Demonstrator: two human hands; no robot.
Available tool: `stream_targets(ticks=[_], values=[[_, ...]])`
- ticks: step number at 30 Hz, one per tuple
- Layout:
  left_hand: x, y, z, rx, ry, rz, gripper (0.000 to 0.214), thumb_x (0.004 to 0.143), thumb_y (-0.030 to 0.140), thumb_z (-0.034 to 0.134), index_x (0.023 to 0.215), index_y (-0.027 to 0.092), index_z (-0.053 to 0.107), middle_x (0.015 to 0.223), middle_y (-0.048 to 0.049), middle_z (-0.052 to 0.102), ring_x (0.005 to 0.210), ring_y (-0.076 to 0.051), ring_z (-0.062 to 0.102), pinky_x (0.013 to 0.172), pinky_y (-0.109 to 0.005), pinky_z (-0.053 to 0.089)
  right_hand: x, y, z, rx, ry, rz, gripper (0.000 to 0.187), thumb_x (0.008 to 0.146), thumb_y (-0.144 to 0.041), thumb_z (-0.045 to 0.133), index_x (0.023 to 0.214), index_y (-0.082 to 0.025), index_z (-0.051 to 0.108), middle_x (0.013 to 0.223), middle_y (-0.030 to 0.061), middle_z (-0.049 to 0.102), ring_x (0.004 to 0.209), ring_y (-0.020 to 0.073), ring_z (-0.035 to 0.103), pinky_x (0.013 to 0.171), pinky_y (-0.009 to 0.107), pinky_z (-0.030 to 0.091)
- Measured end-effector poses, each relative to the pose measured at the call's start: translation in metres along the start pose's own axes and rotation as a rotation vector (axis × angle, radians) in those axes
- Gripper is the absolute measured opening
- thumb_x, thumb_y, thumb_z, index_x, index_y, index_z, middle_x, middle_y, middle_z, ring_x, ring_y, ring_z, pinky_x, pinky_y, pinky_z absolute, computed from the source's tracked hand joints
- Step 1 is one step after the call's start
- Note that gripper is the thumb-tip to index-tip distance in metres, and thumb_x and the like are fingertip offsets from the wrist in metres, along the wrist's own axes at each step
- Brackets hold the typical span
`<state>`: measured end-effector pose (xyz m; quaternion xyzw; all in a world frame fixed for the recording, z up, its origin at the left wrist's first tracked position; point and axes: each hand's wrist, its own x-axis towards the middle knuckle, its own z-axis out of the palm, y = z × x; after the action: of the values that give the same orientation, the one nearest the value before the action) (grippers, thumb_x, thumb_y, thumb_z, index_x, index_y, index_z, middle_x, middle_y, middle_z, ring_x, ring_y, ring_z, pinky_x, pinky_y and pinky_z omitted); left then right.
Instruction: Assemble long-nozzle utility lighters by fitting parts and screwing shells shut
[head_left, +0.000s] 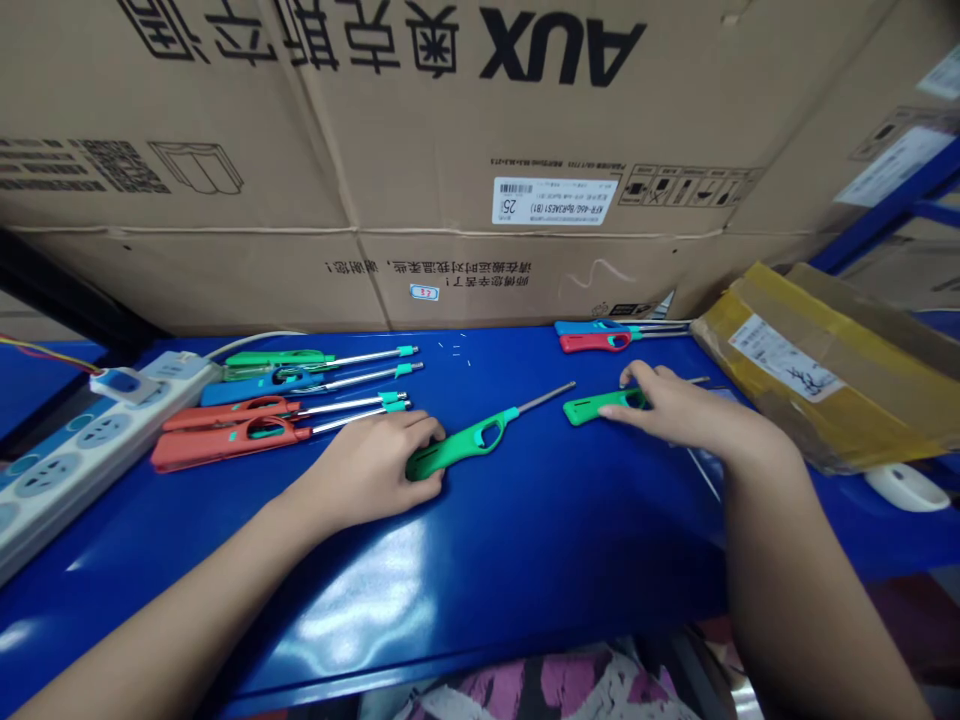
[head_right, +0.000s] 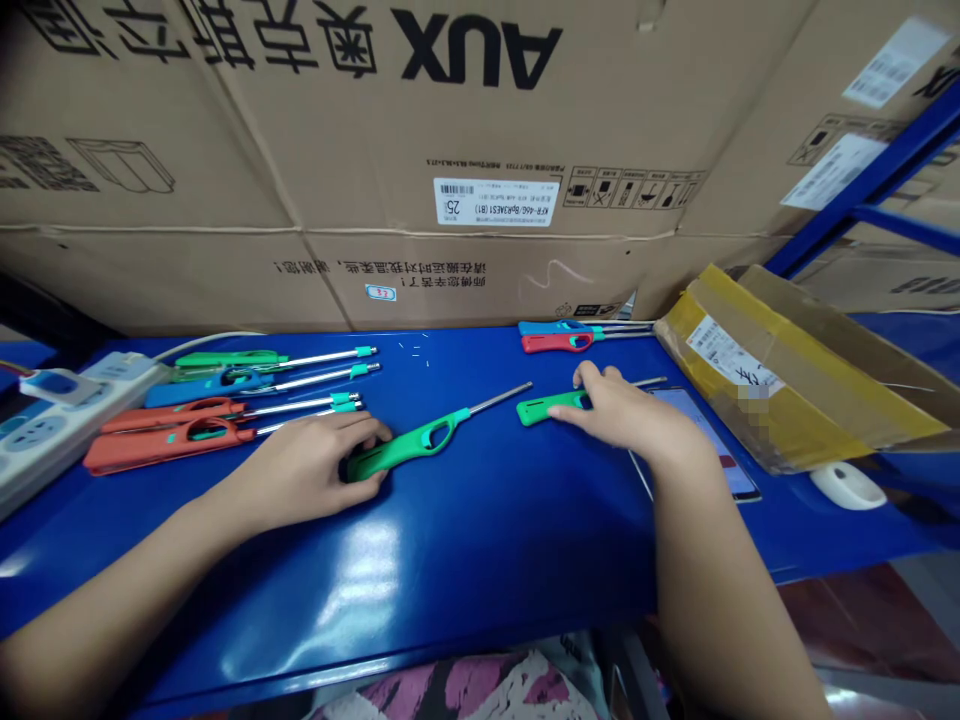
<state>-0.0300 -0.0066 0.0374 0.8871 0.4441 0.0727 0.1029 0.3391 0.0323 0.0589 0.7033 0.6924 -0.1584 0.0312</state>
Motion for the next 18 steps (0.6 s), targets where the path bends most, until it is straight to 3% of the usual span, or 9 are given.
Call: stream_targets(ticks=[2, 4, 7, 10, 13, 18], values=[[-0.001, -0.001, -0.004, 0.014, -0.024, 0.006, 0.020, 0.082, 0.032, 0.062, 0.100, 0.024, 0.066, 0.091, -0.0009, 0.070, 0.080, -0.022, 0.068, 0.065, -0.030, 0.044, -0.003, -0.008, 0.003, 0.077, -0.129, 0.068, 0.059, 0.076, -0.075, 0.060, 0.102, -0.023, 0.048, 0.107, 0.0126, 0.055, 0.058, 0.0199, 0.062, 0.051, 0.038, 0.053], [-0.001, -0.002, -0.006, 0.023, -0.048, 0.008, 0.020, 0.082, 0.031, 0.062, 0.100, 0.024, 0.066, 0.092, -0.0011, 0.070, 0.079, -0.022, 0.068, 0.065, -0.031, 0.044, -0.001, -0.018, 0.007, 0.104, -0.152, 0.116, 0.062, 0.079, -0.077, 0.055, 0.105, -0.022, 0.048, 0.112, 0.0172, 0.056, 0.054, 0.0196, 0.062, 0.049, 0.039, 0.053], [0.000, -0.001, -0.007, 0.022, -0.066, 0.017, 0.021, 0.082, 0.031, 0.061, 0.101, 0.023, 0.065, 0.092, -0.0018, 0.070, 0.080, -0.022, 0.068, 0.066, -0.032, 0.045, 0.010, -0.026, 0.014, 0.081, -0.024, 0.139, 0.065, 0.084, -0.076, 0.050, 0.112, -0.018, 0.048, 0.107, 0.0187, 0.058, 0.058, 0.0233, 0.065, 0.055, 0.041, 0.054], [0.001, 0.001, -0.007, 0.015, -0.060, 0.025, 0.018, 0.082, 0.031, 0.060, 0.097, 0.023, 0.065, 0.087, -0.0016, 0.069, 0.077, -0.022, 0.067, 0.065, -0.031, 0.044, 0.027, -0.020, 0.020, 0.077, 0.145, 0.121, 0.066, 0.085, -0.073, 0.050, 0.122, -0.018, 0.048, 0.107, 0.0159, 0.059, 0.079, 0.0290, 0.068, 0.071, 0.043, 0.055], [0.001, 0.001, -0.007, 0.006, -0.058, 0.027, 0.018, 0.081, 0.028, 0.060, 0.097, 0.023, 0.066, 0.086, -0.0009, 0.069, 0.076, -0.021, 0.067, 0.065, -0.030, 0.044, 0.043, -0.008, 0.025, 0.120, 0.182, 0.188, 0.058, 0.089, -0.070, 0.047, 0.120, -0.021, 0.053, 0.106, 0.0129, 0.056, 0.087, 0.0300, 0.067, 0.084, 0.046, 0.053], [-0.001, -0.001, -0.007, -0.013, -0.049, 0.043, 0.022, 0.079, 0.026, 0.060, 0.100, 0.024, 0.066, 0.091, -0.0010, 0.070, 0.078, -0.021, 0.068, 0.066, -0.030, 0.044, 0.058, 0.002, 0.031, 0.165, 0.237, 0.192, 0.052, 0.093, -0.066, 0.042, 0.116, -0.022, 0.056, 0.106, 0.0124, 0.053, 0.095, 0.0309, 0.065, 0.092, 0.047, 0.050]])
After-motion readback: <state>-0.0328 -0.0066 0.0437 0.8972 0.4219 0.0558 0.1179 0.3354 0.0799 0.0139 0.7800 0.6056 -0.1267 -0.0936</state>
